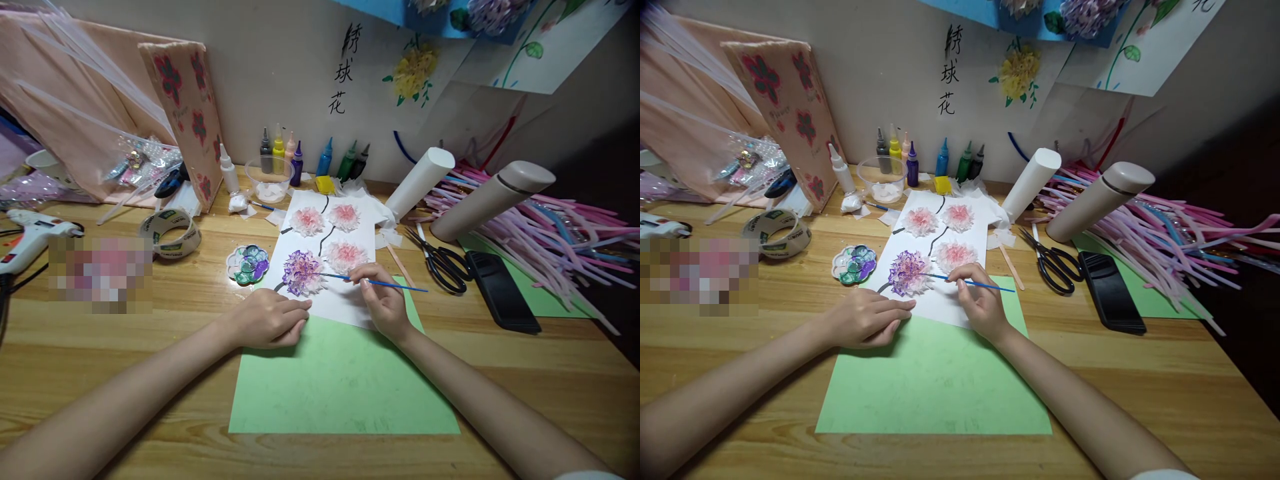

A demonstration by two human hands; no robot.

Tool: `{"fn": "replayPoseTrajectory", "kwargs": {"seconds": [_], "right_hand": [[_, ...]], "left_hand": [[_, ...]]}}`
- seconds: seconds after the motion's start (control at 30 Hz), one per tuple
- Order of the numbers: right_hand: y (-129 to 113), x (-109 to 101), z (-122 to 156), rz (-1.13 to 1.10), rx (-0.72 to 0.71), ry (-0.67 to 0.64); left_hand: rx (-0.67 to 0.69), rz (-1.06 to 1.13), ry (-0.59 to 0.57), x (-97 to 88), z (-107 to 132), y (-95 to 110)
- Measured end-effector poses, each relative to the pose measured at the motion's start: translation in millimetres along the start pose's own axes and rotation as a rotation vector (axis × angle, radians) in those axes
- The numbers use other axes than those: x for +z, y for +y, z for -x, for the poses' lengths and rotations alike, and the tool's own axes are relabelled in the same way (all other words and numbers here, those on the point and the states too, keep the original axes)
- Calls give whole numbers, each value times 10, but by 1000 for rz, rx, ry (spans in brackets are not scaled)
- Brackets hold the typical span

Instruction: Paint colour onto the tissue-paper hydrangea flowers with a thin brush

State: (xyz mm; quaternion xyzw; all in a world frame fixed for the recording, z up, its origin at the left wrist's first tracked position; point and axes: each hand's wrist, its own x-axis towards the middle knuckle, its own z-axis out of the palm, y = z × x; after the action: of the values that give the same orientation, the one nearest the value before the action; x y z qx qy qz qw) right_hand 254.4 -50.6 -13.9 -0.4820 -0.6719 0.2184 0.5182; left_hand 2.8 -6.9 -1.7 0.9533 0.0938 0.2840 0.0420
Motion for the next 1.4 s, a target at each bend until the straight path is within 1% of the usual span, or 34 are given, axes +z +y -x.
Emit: {"fn": "replayPoseTrajectory", "kwargs": {"seconds": [0.13,0.2,0.3,0.4,0.47,0.57,0.7,0.8,0.93,1.07,1.17,1.3,1.4], "right_hand": [[-2,-4,8,-39,-43,26],[-3,-5,7,-23,-58,3],[-3,-5,4,20,-41,-18],[1,-5,7,4,-54,40],[5,-6,11,-10,-70,51],[11,-8,14,-1,-54,41],[23,-6,11,-10,-41,93],[29,-6,5,3,-25,40],[26,-7,-1,-13,-39,57],[27,-7,-1,5,-4,9],[33,-8,2,4,-10,60],[37,-9,3,11,-8,30],[34,-11,3,-3,-22,81]], "left_hand": [[3,-1,-1,8,2,0],[4,-3,-2,10,4,-1],[3,-6,-2,12,7,-3],[4,-4,-5,10,6,-4],[7,-2,-9,8,5,-4],[6,-5,-15,6,5,-3],[11,-6,-16,12,11,-5],[9,-10,-14,15,14,-6],[6,-8,-7,12,11,-1],[2,-16,-12,6,7,2],[4,-19,-16,5,6,-1],[7,-20,-13,9,7,-3],[2,-18,2,8,7,1]]}}
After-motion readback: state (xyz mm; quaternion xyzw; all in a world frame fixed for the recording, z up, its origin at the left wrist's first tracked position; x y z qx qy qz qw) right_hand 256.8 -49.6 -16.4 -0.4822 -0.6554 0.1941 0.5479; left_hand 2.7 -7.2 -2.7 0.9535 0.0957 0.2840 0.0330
